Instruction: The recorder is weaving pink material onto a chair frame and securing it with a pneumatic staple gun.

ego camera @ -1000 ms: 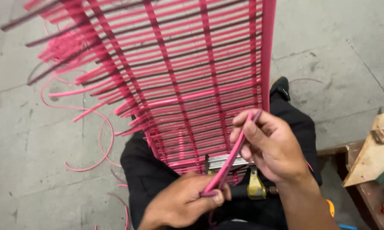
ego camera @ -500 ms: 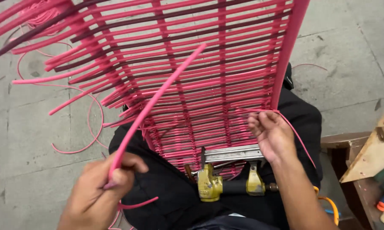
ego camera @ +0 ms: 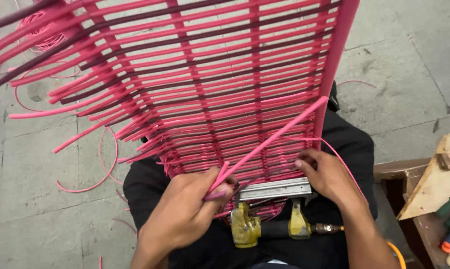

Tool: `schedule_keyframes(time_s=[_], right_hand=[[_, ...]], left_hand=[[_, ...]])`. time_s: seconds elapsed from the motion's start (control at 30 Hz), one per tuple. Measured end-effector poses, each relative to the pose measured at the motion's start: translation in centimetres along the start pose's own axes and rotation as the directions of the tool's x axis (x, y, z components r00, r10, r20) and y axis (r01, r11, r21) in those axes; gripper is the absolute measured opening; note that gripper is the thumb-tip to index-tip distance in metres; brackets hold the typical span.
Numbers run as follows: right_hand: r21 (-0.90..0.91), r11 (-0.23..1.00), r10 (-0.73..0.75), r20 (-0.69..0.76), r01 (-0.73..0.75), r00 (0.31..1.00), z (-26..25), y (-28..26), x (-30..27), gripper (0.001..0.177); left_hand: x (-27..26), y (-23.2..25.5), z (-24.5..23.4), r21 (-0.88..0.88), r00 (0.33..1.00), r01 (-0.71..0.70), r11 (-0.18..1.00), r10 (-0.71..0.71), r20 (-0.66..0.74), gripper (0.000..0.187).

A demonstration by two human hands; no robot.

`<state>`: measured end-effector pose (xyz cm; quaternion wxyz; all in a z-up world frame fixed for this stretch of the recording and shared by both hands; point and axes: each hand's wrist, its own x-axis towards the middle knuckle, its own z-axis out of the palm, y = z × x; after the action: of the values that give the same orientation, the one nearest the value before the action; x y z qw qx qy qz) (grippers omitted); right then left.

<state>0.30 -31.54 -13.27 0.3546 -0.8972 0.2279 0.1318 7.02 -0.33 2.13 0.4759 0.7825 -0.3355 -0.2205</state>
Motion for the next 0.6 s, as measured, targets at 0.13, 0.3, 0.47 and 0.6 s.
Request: schedule_keyframes(time_s=[0.13, 0.3, 0.47, 0.6], right_hand=[[0.015, 0.995, -0.099, -0.124, 0.102, 0.987, -1.0, -0.2, -1.8, 0.044], [0.705, 0.709, -0.146, 0.099, 0.034, 0.984, -2.0, -0.8, -2.6, 0.052], [0.957, -0.248, -0.412, 0.038, -0.153, 0.91, -0.6, 0.4, -1.4, 0.026], [0.987, -0.107, -0.106, -0.133, 0.121, 0.985, -3.1, 1.8, -1.4, 0.021]], left_hand=[[1.0, -2.0, 1.5, 0.283, 0.995, 0.001, 0.959, 0.026, -0.094, 0.013], [1.8, -2.0, 2.1, 0.363, 0.998, -0.053, 0.93, 0.058, -0.001, 0.025], [4.1, -1.5, 2.1, 0.333, 0.98, -0.107, 0.937, 0.044, 0.193, 0.025], [6.2, -5.6, 4.9, 0.403, 0.978, -0.011, 0.915, -0.074, 0.195, 0.016]])
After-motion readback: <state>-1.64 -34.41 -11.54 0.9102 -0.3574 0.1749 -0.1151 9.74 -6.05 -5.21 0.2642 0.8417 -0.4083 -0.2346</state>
